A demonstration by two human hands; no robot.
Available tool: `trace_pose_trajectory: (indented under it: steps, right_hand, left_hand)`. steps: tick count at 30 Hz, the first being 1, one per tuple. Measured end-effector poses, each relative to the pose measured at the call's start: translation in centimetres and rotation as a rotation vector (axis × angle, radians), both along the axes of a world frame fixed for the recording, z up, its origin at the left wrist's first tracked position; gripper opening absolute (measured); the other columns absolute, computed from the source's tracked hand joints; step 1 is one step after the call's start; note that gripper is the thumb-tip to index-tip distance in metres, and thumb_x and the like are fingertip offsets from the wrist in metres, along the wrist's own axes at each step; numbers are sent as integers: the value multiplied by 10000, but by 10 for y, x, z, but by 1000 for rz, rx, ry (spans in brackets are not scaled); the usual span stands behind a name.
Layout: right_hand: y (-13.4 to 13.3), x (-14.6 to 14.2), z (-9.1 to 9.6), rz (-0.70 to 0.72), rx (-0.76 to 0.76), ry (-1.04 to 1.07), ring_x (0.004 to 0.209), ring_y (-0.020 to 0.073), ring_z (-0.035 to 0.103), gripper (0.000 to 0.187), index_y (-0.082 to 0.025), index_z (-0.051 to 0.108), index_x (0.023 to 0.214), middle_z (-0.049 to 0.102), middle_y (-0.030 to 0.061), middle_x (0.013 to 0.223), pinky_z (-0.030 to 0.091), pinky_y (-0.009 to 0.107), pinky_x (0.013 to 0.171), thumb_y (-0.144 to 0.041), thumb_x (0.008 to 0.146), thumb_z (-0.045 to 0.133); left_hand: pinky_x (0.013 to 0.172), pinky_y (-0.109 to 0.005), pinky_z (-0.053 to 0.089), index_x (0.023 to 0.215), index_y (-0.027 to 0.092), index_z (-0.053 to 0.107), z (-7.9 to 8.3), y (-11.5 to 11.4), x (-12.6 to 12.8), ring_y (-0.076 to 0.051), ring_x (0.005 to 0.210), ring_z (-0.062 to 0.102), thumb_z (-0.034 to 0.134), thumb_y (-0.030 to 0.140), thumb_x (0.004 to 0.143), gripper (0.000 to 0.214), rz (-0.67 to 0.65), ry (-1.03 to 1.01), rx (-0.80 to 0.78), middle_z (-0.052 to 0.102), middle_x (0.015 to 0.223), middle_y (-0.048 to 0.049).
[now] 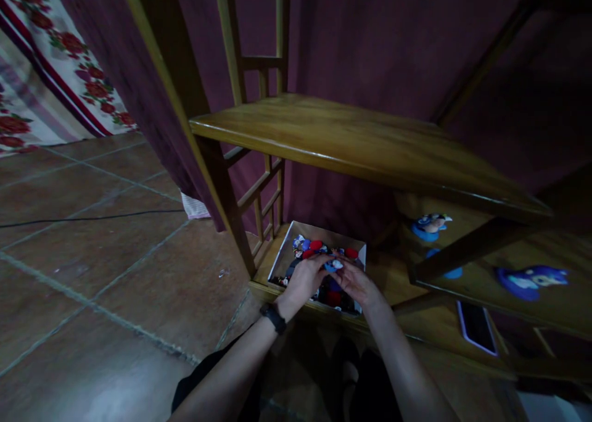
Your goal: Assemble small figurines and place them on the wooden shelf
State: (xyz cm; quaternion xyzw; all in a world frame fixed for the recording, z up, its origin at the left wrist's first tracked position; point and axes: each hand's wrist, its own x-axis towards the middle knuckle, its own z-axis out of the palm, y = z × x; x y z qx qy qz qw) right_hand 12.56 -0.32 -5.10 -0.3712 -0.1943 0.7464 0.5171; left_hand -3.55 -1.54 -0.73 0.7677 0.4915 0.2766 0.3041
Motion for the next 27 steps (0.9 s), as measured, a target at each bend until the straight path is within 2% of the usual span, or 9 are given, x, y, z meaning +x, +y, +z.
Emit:
trace_pose_trajectory:
  steps: [5,9,12,15,20,27]
  right_hand:
    - [1,-2,5,-3,5,-13,839,144,640,216,-206,654,848,696,8,872,501,272,776,-122,650,666]
    - [2,-3,8,-31,54,-60,832,150,641,199,-195,656,806,695,11,865,504,276,764,-128,622,695]
    - [1,-2,10,-60,81,-101,817,150,642,192,-183,661,791,695,20,852,504,279,761,-150,609,715]
    - [0,-3,12,-70,109,-125,814,156,643,191,-174,667,792,695,31,849,500,298,781,-174,608,722]
    - [-3,-6,17,-31,153,-163,842,176,641,181,-177,672,788,694,37,863,502,319,783,-211,616,717]
    - [-2,-7,17,-3,136,-185,839,176,642,213,-170,670,779,697,40,842,494,306,791,-208,582,740]
  left_hand:
    - [684,-237,475,911,151,640,-21,16,7,-140,706,610,658,180,653,261,59,-581,-324,675,752,-17]
    - [562,-220,466,902,112,641,-19,17,9,-108,544,570,751,240,546,394,146,-813,-549,647,624,-10]
    - [596,-235,486,927,102,640,-12,16,7,-118,593,602,773,263,529,449,159,-909,-672,669,709,-49]
    - [651,-261,507,924,99,641,-8,15,6,-125,637,624,735,280,609,376,196,-977,-752,675,778,-78]
    - [629,-252,525,816,100,649,-11,17,4,-110,603,622,699,235,667,207,296,-1039,-801,670,739,-66]
    - [644,-232,537,791,97,665,-8,19,1,-114,638,638,719,127,633,170,333,-1099,-875,683,752,-67]
